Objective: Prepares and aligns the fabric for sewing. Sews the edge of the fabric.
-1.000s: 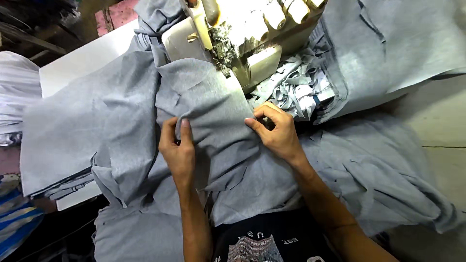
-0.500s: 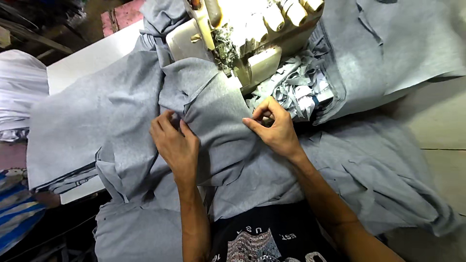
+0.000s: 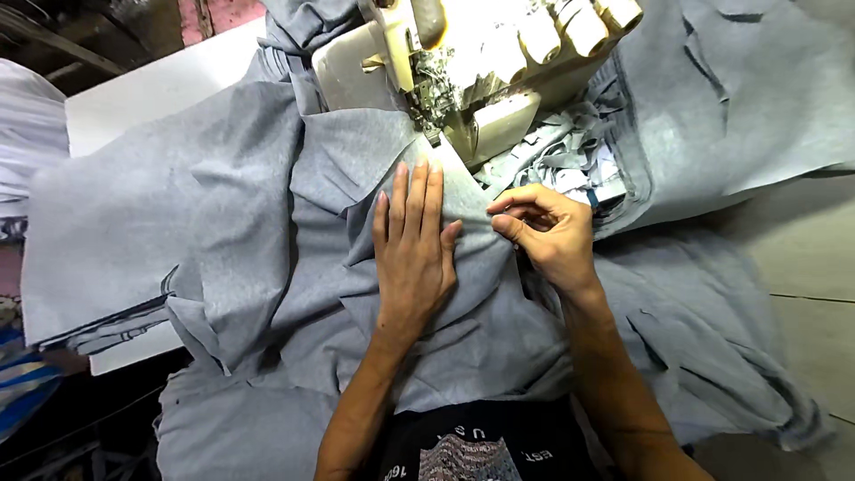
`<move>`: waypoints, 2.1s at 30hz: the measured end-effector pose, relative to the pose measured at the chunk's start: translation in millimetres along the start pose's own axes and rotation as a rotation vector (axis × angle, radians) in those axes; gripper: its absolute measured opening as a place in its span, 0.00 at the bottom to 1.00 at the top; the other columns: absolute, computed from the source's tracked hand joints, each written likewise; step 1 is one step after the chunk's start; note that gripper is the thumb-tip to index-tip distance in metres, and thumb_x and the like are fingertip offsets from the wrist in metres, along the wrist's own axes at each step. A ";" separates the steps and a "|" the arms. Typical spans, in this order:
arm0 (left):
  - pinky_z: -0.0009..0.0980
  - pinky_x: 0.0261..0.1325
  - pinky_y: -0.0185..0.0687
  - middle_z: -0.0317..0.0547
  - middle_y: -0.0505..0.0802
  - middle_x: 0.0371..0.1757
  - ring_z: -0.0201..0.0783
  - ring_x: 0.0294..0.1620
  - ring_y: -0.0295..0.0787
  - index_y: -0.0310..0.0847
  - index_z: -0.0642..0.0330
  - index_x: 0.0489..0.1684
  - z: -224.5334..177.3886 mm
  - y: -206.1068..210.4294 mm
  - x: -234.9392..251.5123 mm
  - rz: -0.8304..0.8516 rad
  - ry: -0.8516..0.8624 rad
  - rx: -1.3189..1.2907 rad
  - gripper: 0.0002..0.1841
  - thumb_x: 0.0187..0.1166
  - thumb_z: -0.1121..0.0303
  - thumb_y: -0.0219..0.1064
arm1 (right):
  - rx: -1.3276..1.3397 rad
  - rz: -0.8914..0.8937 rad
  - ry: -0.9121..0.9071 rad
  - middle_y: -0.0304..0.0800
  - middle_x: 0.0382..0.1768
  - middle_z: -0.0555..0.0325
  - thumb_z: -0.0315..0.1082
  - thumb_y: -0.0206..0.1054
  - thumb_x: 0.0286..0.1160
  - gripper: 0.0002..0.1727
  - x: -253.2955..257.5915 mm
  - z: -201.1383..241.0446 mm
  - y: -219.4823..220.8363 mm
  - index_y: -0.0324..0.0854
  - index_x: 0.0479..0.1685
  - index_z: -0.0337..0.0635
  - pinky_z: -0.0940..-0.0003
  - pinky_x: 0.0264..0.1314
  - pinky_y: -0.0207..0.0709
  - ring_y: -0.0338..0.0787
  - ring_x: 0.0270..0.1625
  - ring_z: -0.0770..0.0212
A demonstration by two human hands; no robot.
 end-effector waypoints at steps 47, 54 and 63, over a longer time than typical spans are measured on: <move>0.59 0.95 0.38 0.44 0.63 0.94 0.47 0.97 0.47 0.59 0.59 0.92 63.3 -19.5 39.3 0.111 0.100 -0.126 0.32 0.95 0.52 0.33 | 0.118 -0.003 -0.013 0.88 0.27 0.62 0.29 0.73 0.77 0.07 39.3 -0.3 31.2 0.86 0.49 0.41 0.81 0.19 0.75 0.82 0.21 0.72; 0.52 0.88 0.62 0.50 0.72 0.87 0.48 0.88 0.64 0.62 0.56 0.89 127.8 -45.0 -37.3 0.020 -0.160 -0.223 0.38 0.83 0.43 0.62 | -0.144 -0.021 0.021 0.94 0.45 0.65 0.32 0.70 0.80 0.08 20.2 4.9 17.8 0.87 0.54 0.46 0.74 0.47 0.89 0.92 0.45 0.72; 0.53 0.60 0.81 0.68 0.89 0.47 0.62 0.52 0.88 0.85 0.74 0.51 199.1 -82.6 -130.0 -0.154 -0.377 0.209 0.15 0.87 0.68 0.59 | -0.731 0.491 0.344 0.86 0.57 0.41 0.57 0.73 0.70 0.28 -153.4 -31.7 -0.2 0.87 0.63 0.49 0.42 0.51 0.84 0.87 0.55 0.39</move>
Point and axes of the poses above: each hand's wrist, its own x-axis towards the middle knuckle, its own y-axis out of the palm, z = x × y, the point moved 10 cm from there along x, towards the middle knuckle
